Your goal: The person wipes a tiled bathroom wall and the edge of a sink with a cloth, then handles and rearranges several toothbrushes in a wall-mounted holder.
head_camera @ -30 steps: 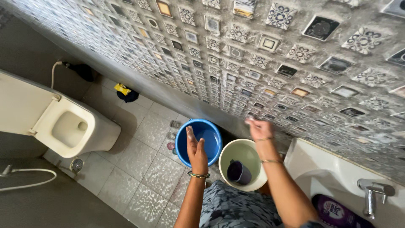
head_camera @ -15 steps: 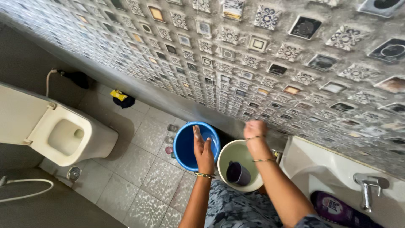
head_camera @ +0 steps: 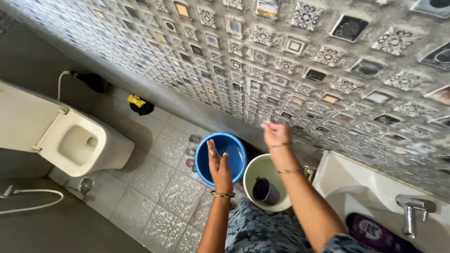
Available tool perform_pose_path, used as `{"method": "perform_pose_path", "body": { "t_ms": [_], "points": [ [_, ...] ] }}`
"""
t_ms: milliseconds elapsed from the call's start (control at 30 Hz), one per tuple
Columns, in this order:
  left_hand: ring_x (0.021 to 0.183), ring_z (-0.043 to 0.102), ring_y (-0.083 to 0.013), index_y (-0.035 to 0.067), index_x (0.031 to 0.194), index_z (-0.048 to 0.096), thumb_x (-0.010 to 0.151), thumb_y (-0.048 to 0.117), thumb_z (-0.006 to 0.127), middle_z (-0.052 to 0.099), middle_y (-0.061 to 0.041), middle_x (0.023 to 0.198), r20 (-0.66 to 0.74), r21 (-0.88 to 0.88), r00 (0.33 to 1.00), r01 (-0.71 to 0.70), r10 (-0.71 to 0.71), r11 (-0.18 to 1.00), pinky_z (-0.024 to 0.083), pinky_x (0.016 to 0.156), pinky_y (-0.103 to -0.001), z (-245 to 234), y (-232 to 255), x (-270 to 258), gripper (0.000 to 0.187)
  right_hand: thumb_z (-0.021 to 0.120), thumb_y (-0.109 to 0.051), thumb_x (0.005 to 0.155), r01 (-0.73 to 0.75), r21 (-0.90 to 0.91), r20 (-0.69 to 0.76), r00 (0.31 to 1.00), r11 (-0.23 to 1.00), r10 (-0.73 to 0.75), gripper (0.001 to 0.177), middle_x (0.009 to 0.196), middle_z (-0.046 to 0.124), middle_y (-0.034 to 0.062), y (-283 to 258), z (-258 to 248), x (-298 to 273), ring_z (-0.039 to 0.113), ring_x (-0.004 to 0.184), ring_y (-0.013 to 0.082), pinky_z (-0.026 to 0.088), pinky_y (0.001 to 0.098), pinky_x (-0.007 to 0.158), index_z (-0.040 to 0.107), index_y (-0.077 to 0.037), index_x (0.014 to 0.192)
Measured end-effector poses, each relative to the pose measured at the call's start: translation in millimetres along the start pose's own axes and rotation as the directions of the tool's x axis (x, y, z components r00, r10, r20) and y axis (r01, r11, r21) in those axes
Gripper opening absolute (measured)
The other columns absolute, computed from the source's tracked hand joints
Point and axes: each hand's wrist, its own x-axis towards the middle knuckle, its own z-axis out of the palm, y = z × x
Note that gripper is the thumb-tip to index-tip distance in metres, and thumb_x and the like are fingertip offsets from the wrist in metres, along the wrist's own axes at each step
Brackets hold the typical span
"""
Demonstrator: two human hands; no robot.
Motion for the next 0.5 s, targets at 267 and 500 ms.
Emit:
{"method": "perform_pose_path", "body": {
  "t_ms": [267,500],
  "points": [
    [0.16,0.012,-0.0257,-0.003,0.162,0.015,0.097,-0.008,0.046,0.013,-0.018,0.173,0.111,-0.046,0.994,-0.003,0.008,0.999,0.014,0.126,-0.036,33.0,-20.8,1.1,0.072,0.08,-0.002,0.083,-0.25,0.037,-0.068,0.965,0.968,0.252,0.021,0.1,0.074,0.014,29.8,-152.4,-17.3,0.067,0.09,0.0156,0.059,0.0312,0.084,0.075,0.01,0.099],
    [0.159,0.012,-0.0252,-0.002,0.161,0.013,0.097,-0.006,0.046,0.012,-0.018,0.172,0.124,0.002,0.992,0.036,-0.036,0.999,0.017,0.124,-0.037,37.0,-16.3,-6.5,0.073,0.05,0.008,0.084,-0.16,0.928,-0.131,0.703,0.335,0.699,0.019,0.077,0.059,0.0044,38.0,-177.1,-21.2,0.057,0.067,0.018,0.053,0.0366,0.067,0.061,-0.006,0.08]
  ]
}}
